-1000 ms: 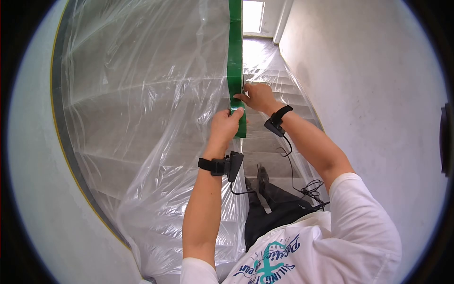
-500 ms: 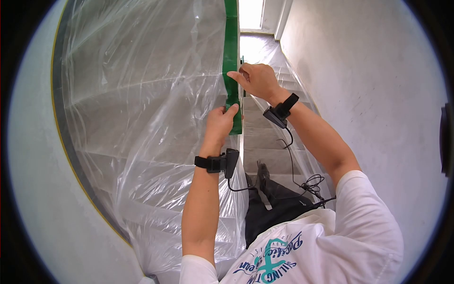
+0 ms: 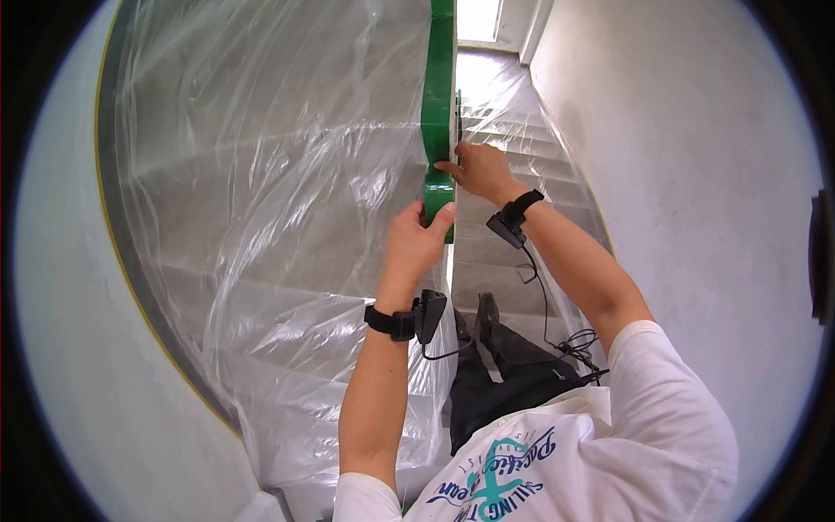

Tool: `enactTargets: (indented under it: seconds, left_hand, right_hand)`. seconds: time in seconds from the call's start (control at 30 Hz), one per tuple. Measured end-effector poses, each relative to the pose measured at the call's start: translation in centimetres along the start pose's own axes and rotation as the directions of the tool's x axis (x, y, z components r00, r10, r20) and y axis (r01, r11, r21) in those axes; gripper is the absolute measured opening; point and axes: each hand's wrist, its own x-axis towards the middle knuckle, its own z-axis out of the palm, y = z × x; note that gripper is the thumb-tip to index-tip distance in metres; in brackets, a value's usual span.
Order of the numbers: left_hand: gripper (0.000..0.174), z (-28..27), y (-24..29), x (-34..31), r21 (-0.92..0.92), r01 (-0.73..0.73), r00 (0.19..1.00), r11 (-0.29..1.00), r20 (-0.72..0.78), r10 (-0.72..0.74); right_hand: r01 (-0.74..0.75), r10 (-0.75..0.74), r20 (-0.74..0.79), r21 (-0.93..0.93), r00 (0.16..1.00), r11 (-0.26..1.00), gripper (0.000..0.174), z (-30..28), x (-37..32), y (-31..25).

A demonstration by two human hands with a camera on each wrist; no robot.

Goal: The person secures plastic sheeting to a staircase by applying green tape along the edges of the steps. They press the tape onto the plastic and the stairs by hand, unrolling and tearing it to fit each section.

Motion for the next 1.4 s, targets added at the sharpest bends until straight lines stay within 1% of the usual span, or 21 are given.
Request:
enactTargets:
  seconds: [0.1,0.3,0.4,0.53,0.6,0.73,0.77,0.8,0.87,0.9,0.93,1.0,1.03,1.1,1.13,1.17,1.2,1.23,1.27,1.33,1.4]
  left_hand:
    - [0.033,-0.2,-0.3,-0.8,0.077,-0.048,0.999,0.996,0.014,0.047]
    - [0.04,-0.3,-0.4,-2.0,0.098,-0.157,0.987,0.983,-0.001,0.158]
    - [0.042,0.0,-0.6,-2.3,0.115,-0.141,0.989,0.983,-0.025,0.145]
    - [0.041,-0.2,-1.4,-2.1,0.095,-0.115,0.992,0.989,-0.039,0.119]
    - [0.038,0.0,-2.4,-1.6,0.03,-0.221,0.974,0.975,-0.048,0.222]
    - [0.036,-1.4,-1.9,-1.4,-0.074,-0.021,0.985,0.997,0.169,0.033]
    - [0.036,-1.6,-1.9,-0.6,-0.133,-0.055,0.986,0.99,0.148,0.075]
    - [0.036,-1.9,-2.0,-0.1,-0.191,-0.093,0.985,0.977,0.125,0.118]
    - [0.036,-2.5,-1.7,-0.1,-0.148,-0.055,0.981,0.988,0.179,0.081]
    - [0.038,-2.7,-1.4,-0.1,-0.099,-0.016,0.973,0.995,0.227,0.038]
    - [0.038,-2.8,-1.2,-0.2,-0.107,-0.014,0.975,0.994,0.218,0.038]
    - [0.036,-2.7,-1.2,-1.0,-0.107,-0.095,0.981,0.99,0.159,0.112]
    - [0.036,-3.0,-1.3,-2.1,-0.105,-0.089,0.982,0.99,0.158,0.105]
    - [0.033,-3.8,-1.7,-6.2,0.212,-0.114,0.967,0.971,-0.2,0.157]
    - [0.034,-3.7,-3.4,-8.7,0.264,-0.028,0.976,0.964,-0.201,0.083]
    - [0.036,-2.8,-4.7,-11.2,0.366,0.2,0.977,0.909,-0.14,-0.159]
    - [0.037,-1.0,-7.5,-13.7,0.561,0.175,0.98,0.809,-0.179,-0.088]
    - [0.04,0.6,-8.1,-15.2,0.705,0.087,0.944,0.704,-0.284,0.168]
    - [0.04,1.2,-8.5,-15.4,0.706,0.084,0.949,0.704,-0.273,0.16]
    - [0.044,1.9,-9.3,-14.6,0.734,-0.024,0.808,0.679,-0.386,0.445]
    - [0.042,2.5,-11.5,-14.8,0.759,-0.007,0.828,0.651,-0.361,0.429]
  right_hand:
    - [0.06,-0.057,-0.081,0.03,0.995,0.998,0.051,0.8,0.1,0.1]
    - [-0.022,0.023,-0.002,0.082,1.0,0.996,0.049,0.4,0.1,-0.2]
    - [-0.067,0.067,0.007,0.182,0.998,0.981,0.049,-0.2,-0.2,-0.7]
    - [-0.011,0.015,-0.017,0.229,1.0,0.973,0.051,1.9,0.6,0.7]
    - [0.015,-0.005,-0.048,0.205,0.999,0.979,0.052,2.6,0.9,1.1]
    - [0.037,-0.02,-0.105,0.159,0.994,0.987,0.058,2.0,0.2,1.1]
    - [-0.008,0.007,0.009,0.131,1.0,0.991,0.06,1.4,0.0,1.2]
    - [-0.007,0.006,0.005,0.127,1.0,0.992,0.06,0.9,-0.5,1.3]
    - [-0.219,0.247,-0.008,0.442,0.969,0.87,0.062,0.0,-2.6,1.1]
    - [-0.319,0.319,0.122,0.65,0.94,0.69,0.058,-1.9,-5.0,-0.6]
    - [-0.317,0.312,0.127,0.644,0.942,0.696,0.058,-2.3,-7.0,-2.1]
    - [-0.147,0.122,0.096,0.838,0.988,0.525,0.052,-1.7,-9.9,-4.8]
    - [-0.152,0.123,0.103,0.839,0.987,0.522,0.052,-1.5,-10.1,-5.5]
    - [-0.166,0.098,0.135,0.867,0.986,0.47,0.047,-1.3,-10.2,-6.2]
    - [-0.167,0.11,0.13,0.871,0.985,0.463,0.047,-1.3,-10.1,-5.9]
    - [-0.161,0.062,0.152,0.834,0.986,0.528,0.047,-1.4,-9.7,-5.4]
    - [-0.16,0.019,0.184,0.79,0.983,0.591,0.048,-1.4,-9.6,-4.8]
    - [-0.176,0.04,0.189,0.788,0.981,0.59,0.048,-1.4,-9.8,-4.5]
    - [-0.249,0.076,0.251,0.782,0.965,0.572,0.049,-1.5,-9.7,-4.6]
    - [-0.318,0.119,0.305,0.771,0.945,0.551,0.05,-1.6,-9.1,-4.7]
    - [-0.293,0.105,0.277,0.827,0.955,0.479,0.053,-1.6,-9.1,-5.1]
